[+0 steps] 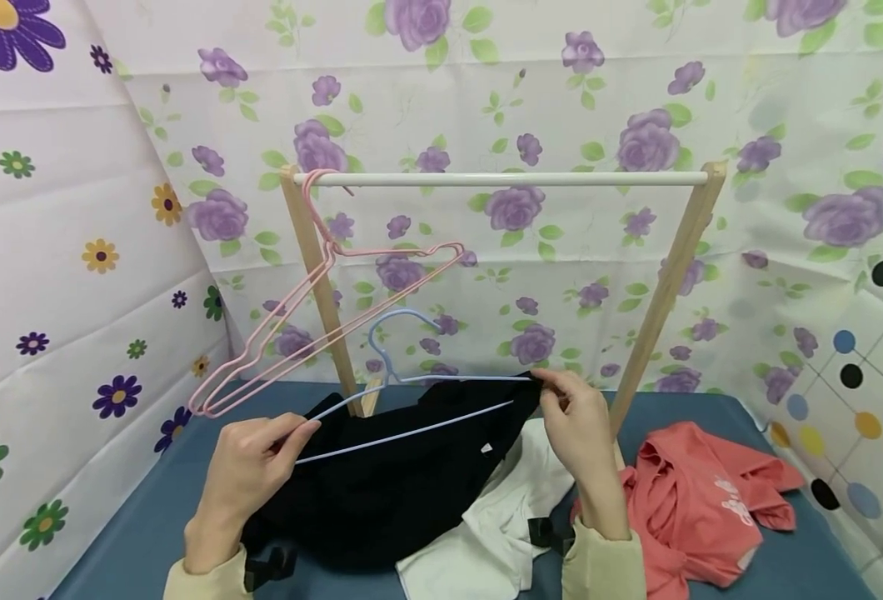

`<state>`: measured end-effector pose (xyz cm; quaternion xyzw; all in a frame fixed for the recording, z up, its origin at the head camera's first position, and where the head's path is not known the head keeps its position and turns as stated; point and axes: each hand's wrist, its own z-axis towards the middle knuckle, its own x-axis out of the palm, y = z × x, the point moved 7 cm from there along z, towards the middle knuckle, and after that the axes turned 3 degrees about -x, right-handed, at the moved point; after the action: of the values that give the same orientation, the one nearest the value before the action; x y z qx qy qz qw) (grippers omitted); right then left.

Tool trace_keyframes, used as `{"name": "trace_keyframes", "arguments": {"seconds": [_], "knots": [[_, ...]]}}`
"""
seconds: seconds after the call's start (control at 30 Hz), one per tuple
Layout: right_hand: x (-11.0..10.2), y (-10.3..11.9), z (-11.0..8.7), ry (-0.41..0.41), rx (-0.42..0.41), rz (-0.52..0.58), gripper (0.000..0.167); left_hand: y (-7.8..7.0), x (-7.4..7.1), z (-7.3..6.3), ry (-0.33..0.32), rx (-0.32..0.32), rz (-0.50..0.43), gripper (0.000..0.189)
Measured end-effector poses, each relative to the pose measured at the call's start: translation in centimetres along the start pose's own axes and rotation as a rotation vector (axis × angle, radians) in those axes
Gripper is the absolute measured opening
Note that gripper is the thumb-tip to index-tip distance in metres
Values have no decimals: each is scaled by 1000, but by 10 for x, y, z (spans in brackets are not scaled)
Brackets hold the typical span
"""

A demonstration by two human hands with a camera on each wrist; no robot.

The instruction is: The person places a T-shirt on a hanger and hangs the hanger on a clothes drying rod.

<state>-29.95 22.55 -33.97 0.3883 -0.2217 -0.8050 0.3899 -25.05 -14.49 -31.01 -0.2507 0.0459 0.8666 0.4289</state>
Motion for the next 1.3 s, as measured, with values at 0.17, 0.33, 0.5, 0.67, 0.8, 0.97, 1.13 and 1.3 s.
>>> {"name": "trace_keyframes", "arguments": {"seconds": [0.17,0.33,0.5,0.67,0.8,0.97,1.13,1.3], "knots": [[1,-2,6,14,-203,86,25,5,-1,1,-17,-17,-38,35],[3,-13,4,63,-266,347,28,7,-3,0,-29,-30,-58,35],[0,-15,-1,55,-334,586,26,11,-5,-2,-46,-53,-63,36],[1,-5,-5,46,-419,669,25,15,-9,-4,-54,-78,-61,37],[6,-3,-5,44,-360,592,27,16,-10,-5,-61,-78,-55,39],[6,7,-5,56,-283,423,24,16,-11,-5,-74,-71,-41,40],[0,30,-6,28,-420,385,23,13,-12,-6,-104,-56,-14,40],[-7,46,-8,-10,-514,318,20,11,-10,-5,-155,-33,20,42]]}}
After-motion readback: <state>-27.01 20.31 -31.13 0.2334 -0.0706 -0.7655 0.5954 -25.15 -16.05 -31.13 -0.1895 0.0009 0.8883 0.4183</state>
